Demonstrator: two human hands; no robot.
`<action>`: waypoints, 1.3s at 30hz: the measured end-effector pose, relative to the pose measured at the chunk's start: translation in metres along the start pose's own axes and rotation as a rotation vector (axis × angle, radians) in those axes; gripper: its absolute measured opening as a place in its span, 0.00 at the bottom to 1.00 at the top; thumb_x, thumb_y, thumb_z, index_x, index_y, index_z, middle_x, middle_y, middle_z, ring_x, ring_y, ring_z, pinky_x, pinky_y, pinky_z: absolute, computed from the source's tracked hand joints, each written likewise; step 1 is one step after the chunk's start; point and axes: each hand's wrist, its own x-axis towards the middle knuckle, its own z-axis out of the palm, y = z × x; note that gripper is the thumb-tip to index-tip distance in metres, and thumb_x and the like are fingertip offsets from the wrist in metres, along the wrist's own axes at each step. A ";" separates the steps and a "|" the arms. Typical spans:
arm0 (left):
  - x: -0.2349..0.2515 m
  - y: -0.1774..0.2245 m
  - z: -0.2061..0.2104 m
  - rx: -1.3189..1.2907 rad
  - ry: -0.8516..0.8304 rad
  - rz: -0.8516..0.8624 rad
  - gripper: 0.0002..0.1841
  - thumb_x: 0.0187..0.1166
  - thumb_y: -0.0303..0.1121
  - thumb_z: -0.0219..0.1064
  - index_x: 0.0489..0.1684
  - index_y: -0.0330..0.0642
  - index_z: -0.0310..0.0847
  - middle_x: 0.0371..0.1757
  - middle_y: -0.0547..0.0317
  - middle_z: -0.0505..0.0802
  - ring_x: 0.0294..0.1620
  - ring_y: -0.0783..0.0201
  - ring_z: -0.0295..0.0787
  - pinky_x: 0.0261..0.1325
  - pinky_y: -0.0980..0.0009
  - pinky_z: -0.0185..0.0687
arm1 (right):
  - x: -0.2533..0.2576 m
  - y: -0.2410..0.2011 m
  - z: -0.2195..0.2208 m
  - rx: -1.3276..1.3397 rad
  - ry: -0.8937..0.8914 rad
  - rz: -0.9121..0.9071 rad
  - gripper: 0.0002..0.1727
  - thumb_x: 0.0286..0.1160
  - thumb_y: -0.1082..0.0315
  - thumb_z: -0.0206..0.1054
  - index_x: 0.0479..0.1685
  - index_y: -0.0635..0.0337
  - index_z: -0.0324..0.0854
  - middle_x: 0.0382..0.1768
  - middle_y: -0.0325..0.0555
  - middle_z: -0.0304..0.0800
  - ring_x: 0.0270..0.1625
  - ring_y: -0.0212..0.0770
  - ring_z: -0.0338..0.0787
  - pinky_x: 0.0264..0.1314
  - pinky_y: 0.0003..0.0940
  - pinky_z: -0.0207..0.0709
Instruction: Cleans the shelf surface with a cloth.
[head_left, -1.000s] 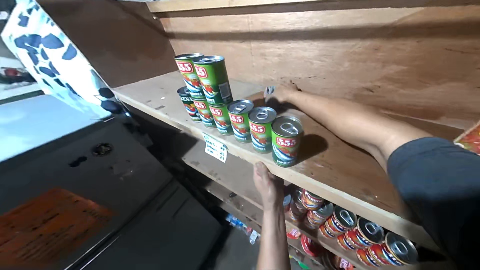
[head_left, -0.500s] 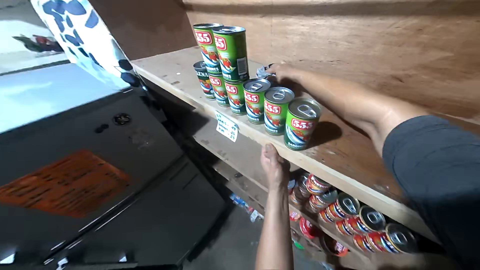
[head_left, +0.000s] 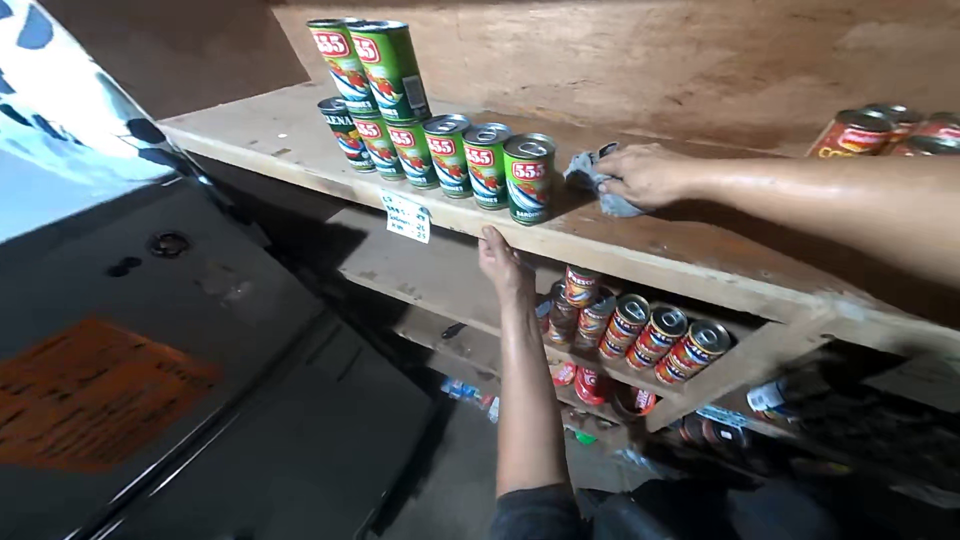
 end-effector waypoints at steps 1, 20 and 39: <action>0.000 -0.001 0.001 0.001 0.006 0.001 0.16 0.95 0.48 0.43 0.54 0.50 0.73 0.38 0.72 0.88 0.36 0.81 0.86 0.41 0.81 0.84 | -0.020 -0.005 -0.004 -0.017 -0.030 0.010 0.18 0.90 0.65 0.54 0.62 0.67 0.83 0.63 0.63 0.87 0.71 0.64 0.83 0.75 0.65 0.67; 0.006 -0.001 0.005 -0.048 0.038 0.023 0.17 0.96 0.42 0.42 0.53 0.43 0.73 0.34 0.65 0.89 0.33 0.74 0.88 0.39 0.75 0.87 | 0.051 -0.003 0.014 0.138 0.109 0.021 0.18 0.82 0.67 0.60 0.65 0.61 0.86 0.65 0.60 0.87 0.73 0.64 0.80 0.77 0.66 0.65; 0.005 0.006 0.005 -0.011 0.002 -0.020 0.17 0.97 0.45 0.41 0.47 0.47 0.73 0.27 0.69 0.83 0.21 0.78 0.76 0.28 0.80 0.77 | -0.099 0.010 0.013 0.120 0.110 0.046 0.23 0.90 0.64 0.53 0.75 0.66 0.77 0.77 0.61 0.78 0.83 0.62 0.71 0.86 0.59 0.58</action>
